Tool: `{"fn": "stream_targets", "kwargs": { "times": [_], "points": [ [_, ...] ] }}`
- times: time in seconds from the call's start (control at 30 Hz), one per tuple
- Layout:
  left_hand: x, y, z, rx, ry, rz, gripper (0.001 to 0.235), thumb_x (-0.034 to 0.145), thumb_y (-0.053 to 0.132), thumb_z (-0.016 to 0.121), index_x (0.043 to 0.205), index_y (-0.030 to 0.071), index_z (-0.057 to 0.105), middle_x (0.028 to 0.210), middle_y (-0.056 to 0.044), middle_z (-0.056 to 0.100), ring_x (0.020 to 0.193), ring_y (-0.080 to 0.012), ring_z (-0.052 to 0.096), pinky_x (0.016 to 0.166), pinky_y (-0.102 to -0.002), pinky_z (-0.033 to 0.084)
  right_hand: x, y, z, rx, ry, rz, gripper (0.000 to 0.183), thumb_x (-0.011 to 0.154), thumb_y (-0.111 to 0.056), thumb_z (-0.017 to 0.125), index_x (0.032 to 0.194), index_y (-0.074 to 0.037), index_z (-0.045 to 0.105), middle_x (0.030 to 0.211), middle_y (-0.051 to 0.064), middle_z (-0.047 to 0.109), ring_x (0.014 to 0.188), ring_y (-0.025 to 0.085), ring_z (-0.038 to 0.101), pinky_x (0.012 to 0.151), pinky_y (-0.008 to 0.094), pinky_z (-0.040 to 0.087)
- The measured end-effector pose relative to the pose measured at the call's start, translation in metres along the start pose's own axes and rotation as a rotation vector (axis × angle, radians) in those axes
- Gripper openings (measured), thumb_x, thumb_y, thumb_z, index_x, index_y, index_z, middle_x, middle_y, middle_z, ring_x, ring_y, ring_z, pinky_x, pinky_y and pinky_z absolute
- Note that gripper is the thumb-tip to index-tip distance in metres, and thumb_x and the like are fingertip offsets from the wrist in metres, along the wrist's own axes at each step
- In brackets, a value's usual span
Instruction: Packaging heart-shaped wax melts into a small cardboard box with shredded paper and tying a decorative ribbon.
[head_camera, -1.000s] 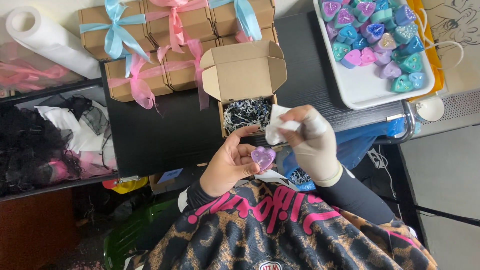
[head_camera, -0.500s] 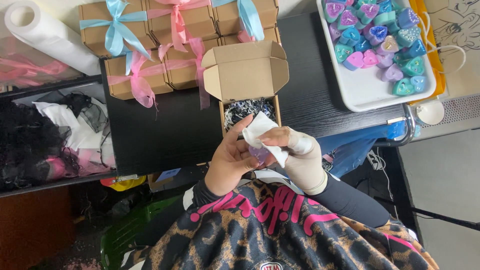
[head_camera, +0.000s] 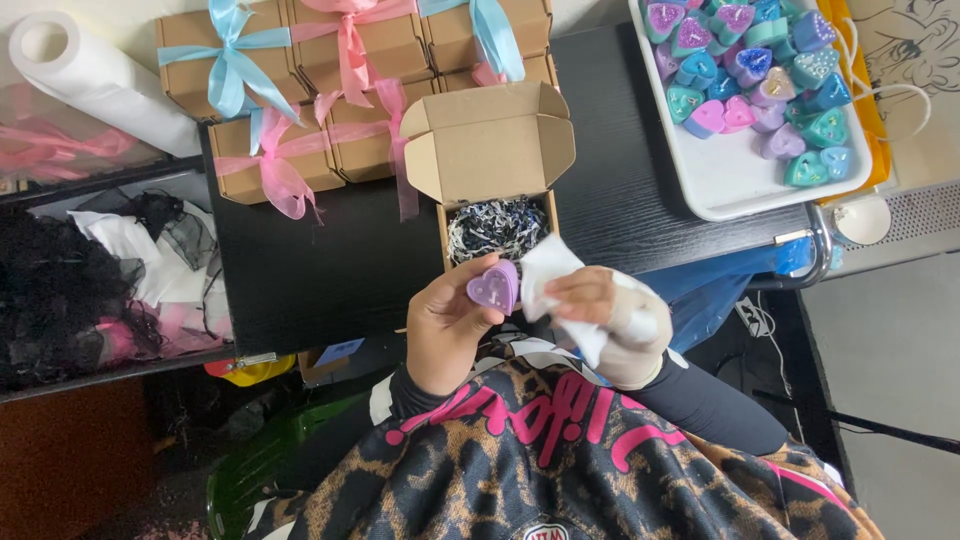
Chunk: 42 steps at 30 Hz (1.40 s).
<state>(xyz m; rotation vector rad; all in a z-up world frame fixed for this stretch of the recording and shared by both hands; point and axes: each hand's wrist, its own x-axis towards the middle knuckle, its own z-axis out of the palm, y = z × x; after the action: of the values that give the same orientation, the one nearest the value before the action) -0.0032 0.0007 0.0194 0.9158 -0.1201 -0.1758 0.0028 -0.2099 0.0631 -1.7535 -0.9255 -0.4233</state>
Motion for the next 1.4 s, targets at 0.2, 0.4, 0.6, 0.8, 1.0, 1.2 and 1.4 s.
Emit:
{"fn": "stream_targets", "kwargs": {
  "times": [0.2,0.4,0.6,0.8,1.0,1.2,1.4],
  "points": [
    [0.008,0.028,0.021,0.649,-0.103,0.432,0.05,0.083,0.028,0.085,0.127,0.01,0.071,0.129,-0.007,0.056,0.123,-0.0207,0.06,0.108,-0.033,0.052,-0.009,0.001,0.006,0.479,0.59,0.799,0.015,0.103,-0.012,0.071,0.111,-0.002,0.063,0.111,0.015,0.076,0.097,0.019,0.071,0.087,0.033,0.059],
    [0.006,0.034,0.029,0.866,-0.046,0.452,0.042,0.082,0.036,0.088,0.121,0.024,0.075,0.143,-0.01,0.041,0.121,-0.0184,0.059,0.105,-0.035,0.052,0.01,-0.008,0.007,1.124,0.289,0.936,0.058,0.09,-0.02,0.081,0.138,-0.004,0.052,0.127,0.011,0.066,0.115,0.019,0.066,0.101,0.034,0.053],
    [0.0,0.042,0.026,1.007,-0.067,0.425,0.04,0.085,0.032,0.089,0.122,0.031,0.074,0.147,-0.011,0.044,0.139,-0.0295,0.048,0.113,-0.039,0.047,-0.001,0.011,0.002,1.394,0.021,0.985,0.073,0.089,-0.026,0.085,0.148,-0.003,0.047,0.127,0.011,0.065,0.114,0.02,0.063,0.102,0.035,0.049],
    [0.005,0.061,0.026,1.29,-0.287,0.461,0.054,0.076,0.053,0.081,0.122,0.025,0.075,0.136,-0.008,0.058,0.138,-0.0346,0.044,0.112,-0.052,0.028,0.012,0.005,-0.003,1.449,-0.106,1.118,0.072,0.085,-0.022,0.083,0.144,0.001,0.049,0.134,0.009,0.063,0.125,0.022,0.061,0.102,0.038,0.049],
    [0.003,0.059,0.011,1.203,-0.422,0.369,0.056,0.087,0.046,0.073,0.137,0.019,0.071,0.144,-0.009,0.058,0.146,-0.0335,0.047,0.119,-0.05,0.03,0.001,0.008,-0.006,1.365,-0.15,1.148,0.058,0.088,-0.022,0.077,0.139,0.001,0.06,0.128,0.009,0.069,0.116,0.017,0.065,0.102,0.033,0.051],
    [0.005,0.06,0.016,1.237,-0.351,0.467,0.056,0.078,0.044,0.084,0.126,0.018,0.073,0.127,-0.002,0.065,0.133,-0.03,0.055,0.104,-0.047,0.034,-0.01,0.015,0.002,1.191,-0.11,1.168,0.035,0.095,-0.016,0.071,0.123,0.005,0.071,0.11,0.01,0.075,0.096,0.015,0.07,0.087,0.031,0.056],
    [0.002,0.063,0.014,1.328,-0.135,0.554,0.052,0.079,0.044,0.081,0.121,0.015,0.074,0.108,-0.001,0.066,0.12,-0.0251,0.064,0.102,-0.043,0.037,0.001,0.007,-0.006,1.012,-0.007,1.192,0.042,0.092,-0.004,0.074,0.132,0.001,0.064,0.095,0.002,0.07,0.085,0.009,0.066,0.077,0.024,0.055]
  ]
}}
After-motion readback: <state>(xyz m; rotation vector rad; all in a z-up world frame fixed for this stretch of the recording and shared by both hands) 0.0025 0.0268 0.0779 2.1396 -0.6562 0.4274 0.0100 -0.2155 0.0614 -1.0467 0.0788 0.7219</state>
